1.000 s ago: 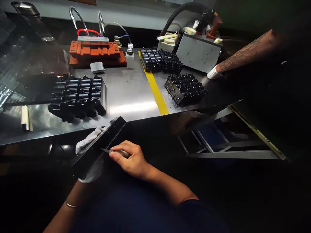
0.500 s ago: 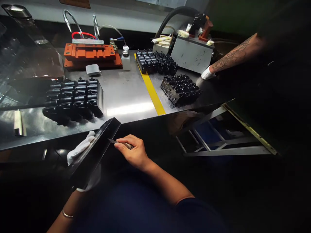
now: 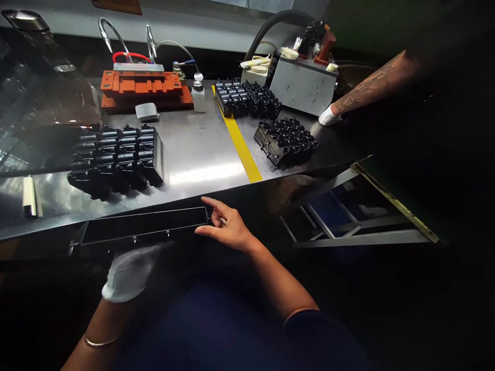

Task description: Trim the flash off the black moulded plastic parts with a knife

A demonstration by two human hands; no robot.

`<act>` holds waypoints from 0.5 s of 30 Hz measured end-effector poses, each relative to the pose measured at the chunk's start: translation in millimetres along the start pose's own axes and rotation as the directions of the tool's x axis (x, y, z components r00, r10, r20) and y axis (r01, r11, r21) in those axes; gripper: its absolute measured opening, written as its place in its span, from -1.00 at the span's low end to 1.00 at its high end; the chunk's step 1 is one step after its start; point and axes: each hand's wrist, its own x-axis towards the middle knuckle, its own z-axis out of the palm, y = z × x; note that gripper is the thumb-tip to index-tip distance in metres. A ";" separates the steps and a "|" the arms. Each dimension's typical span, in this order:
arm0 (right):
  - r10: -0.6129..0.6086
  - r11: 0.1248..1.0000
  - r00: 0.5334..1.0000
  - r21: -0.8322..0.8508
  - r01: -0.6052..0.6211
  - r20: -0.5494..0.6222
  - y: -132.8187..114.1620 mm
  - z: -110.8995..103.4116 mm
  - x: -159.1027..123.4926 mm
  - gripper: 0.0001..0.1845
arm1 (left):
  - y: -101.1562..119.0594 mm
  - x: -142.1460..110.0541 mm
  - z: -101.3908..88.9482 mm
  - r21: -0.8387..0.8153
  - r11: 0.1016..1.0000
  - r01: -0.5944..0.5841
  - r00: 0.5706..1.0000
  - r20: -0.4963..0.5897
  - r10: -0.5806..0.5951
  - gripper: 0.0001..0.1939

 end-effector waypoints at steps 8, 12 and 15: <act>-0.259 0.942 0.965 -0.235 0.241 -0.051 -5.2 27.1 -0.5 -0.44 | 29.7 6.9 46.6 -0.605 0.776 0.179 0.972 -0.013 -0.234 -0.89; -0.172 0.951 0.970 -0.285 0.118 -0.172 -7.1 36.4 -2.4 -0.43 | 33.3 10.7 55.1 -0.536 0.844 -0.017 0.978 -0.185 -0.098 -0.84; -0.043 0.981 0.990 -0.195 0.016 -0.136 -10.8 37.8 -8.7 -0.59 | 31.5 7.3 56.4 -0.314 0.913 -0.260 0.905 -0.408 0.118 -0.75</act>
